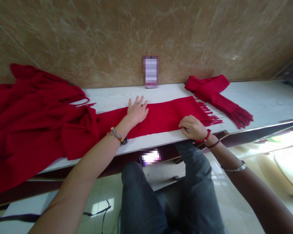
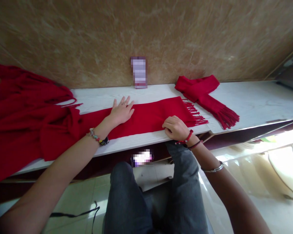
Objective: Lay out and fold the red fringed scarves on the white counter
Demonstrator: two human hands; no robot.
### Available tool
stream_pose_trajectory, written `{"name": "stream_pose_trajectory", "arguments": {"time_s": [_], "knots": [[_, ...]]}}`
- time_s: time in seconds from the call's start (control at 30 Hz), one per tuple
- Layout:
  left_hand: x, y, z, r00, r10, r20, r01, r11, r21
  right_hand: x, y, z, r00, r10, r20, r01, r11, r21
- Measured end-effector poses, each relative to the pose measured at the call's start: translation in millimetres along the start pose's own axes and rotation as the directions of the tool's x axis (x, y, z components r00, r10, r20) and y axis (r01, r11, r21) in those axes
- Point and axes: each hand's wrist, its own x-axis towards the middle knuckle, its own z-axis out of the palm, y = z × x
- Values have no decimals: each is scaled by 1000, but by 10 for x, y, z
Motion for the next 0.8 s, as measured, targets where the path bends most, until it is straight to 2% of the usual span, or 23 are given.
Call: {"name": "stream_pose_trajectory", "arguments": {"time_s": [0.07, 0.13, 0.2, 0.27, 0.33, 0.43, 0.5, 0.7, 0.8], "knots": [[-29, 100, 3, 982, 185, 35, -183, 982, -57, 20, -14, -35, 1000, -9, 19, 9, 1000, 9], [-58, 192, 11, 945, 295, 140, -278, 952, -128, 73, -19, -88, 998, 8, 65, -10, 1000, 27], [-81, 250, 18, 929, 307, 207, -278, 947, -161, 162, 2, -137, 990, 81, 120, -85, 996, 35], [-96, 269, 25, 936, 280, 212, -249, 955, -162, 273, 57, -150, 967, 178, 185, -179, 984, -10], [-104, 264, 31, 944, 262, 200, -231, 959, -164, 385, 145, -113, 921, 257, 292, -231, 965, -121], [-108, 251, 34, 949, 243, 202, -210, 962, -172, 536, 311, 3, 804, 339, 489, -216, 932, -291], [-111, 252, 29, 948, 241, 209, -206, 963, -176, 629, 427, 82, 735, 396, 551, -212, 905, -368], [-119, 262, 9, 945, 245, 217, -209, 962, -177, 910, 700, 207, 641, 555, 529, -295, 815, -498], [-123, 261, 6, 945, 242, 219, -205, 963, -175, 1001, 725, 228, 647, 608, 460, -372, 779, -505]]}}
